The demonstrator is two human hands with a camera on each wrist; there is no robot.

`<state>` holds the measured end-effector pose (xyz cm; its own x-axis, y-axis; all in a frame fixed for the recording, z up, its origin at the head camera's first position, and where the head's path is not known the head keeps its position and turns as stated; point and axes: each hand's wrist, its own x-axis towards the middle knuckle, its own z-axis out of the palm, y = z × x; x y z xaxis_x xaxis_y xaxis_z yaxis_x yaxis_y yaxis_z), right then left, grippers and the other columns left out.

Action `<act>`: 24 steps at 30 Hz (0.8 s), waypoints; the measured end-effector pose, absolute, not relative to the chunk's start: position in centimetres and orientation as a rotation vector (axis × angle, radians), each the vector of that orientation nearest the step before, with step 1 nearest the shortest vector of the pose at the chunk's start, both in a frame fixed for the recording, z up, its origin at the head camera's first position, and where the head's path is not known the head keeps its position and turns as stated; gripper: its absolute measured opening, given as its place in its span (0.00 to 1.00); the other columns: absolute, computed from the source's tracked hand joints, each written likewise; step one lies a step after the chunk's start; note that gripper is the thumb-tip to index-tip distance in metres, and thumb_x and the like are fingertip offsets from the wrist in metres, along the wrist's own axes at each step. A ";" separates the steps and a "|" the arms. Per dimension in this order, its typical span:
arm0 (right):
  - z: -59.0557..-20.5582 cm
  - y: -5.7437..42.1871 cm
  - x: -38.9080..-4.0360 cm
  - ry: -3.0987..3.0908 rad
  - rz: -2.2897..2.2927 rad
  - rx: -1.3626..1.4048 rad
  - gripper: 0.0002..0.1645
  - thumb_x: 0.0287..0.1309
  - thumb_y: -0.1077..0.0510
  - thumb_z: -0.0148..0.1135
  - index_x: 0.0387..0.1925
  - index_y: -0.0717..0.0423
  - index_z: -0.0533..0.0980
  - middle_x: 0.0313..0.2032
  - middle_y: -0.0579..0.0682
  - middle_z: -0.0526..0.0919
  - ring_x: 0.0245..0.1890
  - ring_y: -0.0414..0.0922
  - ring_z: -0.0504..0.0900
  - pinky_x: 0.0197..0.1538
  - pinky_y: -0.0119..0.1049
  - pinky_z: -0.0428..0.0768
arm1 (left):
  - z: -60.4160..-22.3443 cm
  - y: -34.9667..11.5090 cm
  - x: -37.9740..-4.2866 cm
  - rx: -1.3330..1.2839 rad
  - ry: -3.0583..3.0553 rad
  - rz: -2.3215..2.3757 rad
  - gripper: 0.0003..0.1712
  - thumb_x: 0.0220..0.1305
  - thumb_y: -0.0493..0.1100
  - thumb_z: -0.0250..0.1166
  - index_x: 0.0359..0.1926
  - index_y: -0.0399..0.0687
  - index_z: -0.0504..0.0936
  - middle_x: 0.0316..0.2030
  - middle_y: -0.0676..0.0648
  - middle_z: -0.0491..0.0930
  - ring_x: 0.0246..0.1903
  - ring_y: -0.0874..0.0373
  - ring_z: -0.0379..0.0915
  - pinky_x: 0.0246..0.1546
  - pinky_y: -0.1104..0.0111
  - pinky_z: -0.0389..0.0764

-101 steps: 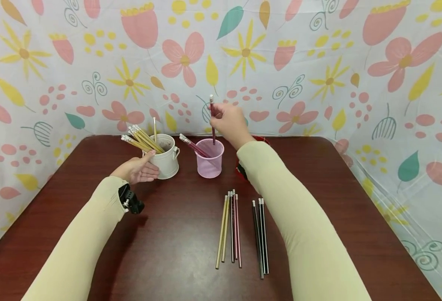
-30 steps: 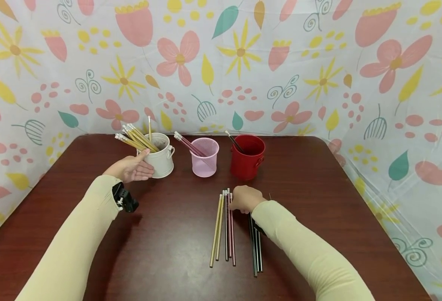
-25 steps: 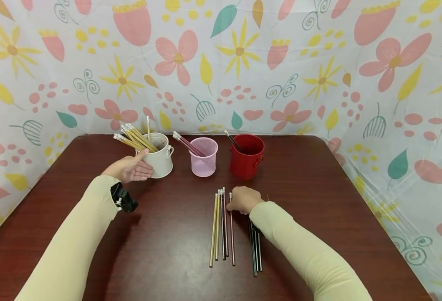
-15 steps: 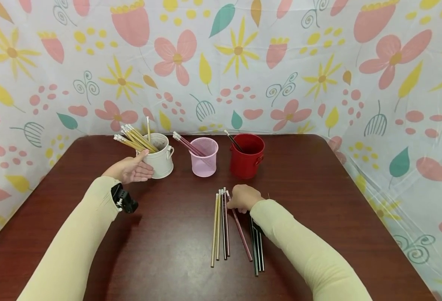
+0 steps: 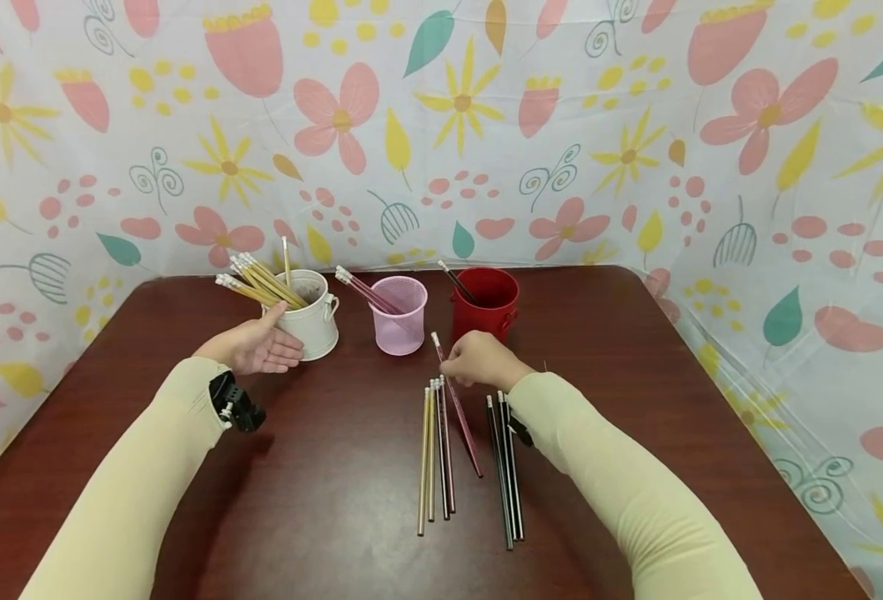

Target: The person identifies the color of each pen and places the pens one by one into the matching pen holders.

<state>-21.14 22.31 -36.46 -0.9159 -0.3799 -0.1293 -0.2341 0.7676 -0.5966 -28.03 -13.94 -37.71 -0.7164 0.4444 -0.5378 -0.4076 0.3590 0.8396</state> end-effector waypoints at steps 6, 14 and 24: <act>-35.3 22.5 -21.4 2.736 -1.068 -0.441 0.11 0.57 0.60 0.61 0.24 0.64 0.81 0.17 0.48 0.80 0.22 0.41 0.76 0.29 0.32 0.73 | -37.8 -13.3 -28.1 -0.012 1.885 1.474 0.54 0.71 0.67 0.21 0.68 0.17 0.49 0.68 0.22 0.52 0.69 0.34 0.51 0.70 0.53 0.58; -31.5 21.8 -22.8 2.841 -0.942 -0.484 0.08 0.53 0.60 0.65 0.28 0.63 0.82 0.18 0.42 0.80 0.21 0.36 0.72 0.30 0.30 0.72 | -37.8 -13.4 -27.8 -0.040 1.930 1.501 0.54 0.71 0.68 0.22 0.68 0.18 0.52 0.67 0.22 0.56 0.67 0.35 0.56 0.65 0.57 0.65; -26.0 19.0 -24.5 2.976 -1.205 -0.399 0.11 0.56 0.61 0.61 0.36 0.66 0.81 0.33 0.56 0.86 0.35 0.46 0.79 0.40 0.30 0.74 | -38.0 -13.4 -27.7 -0.060 1.931 1.515 0.55 0.70 0.69 0.23 0.68 0.18 0.53 0.66 0.23 0.58 0.66 0.36 0.59 0.64 0.58 0.67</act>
<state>-24.54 19.02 -25.97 -0.9653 -0.1914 0.1776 -0.2610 0.6930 -0.6720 -27.72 -13.41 -37.99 -0.7722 0.3572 -0.5254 -0.4254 0.3235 0.8452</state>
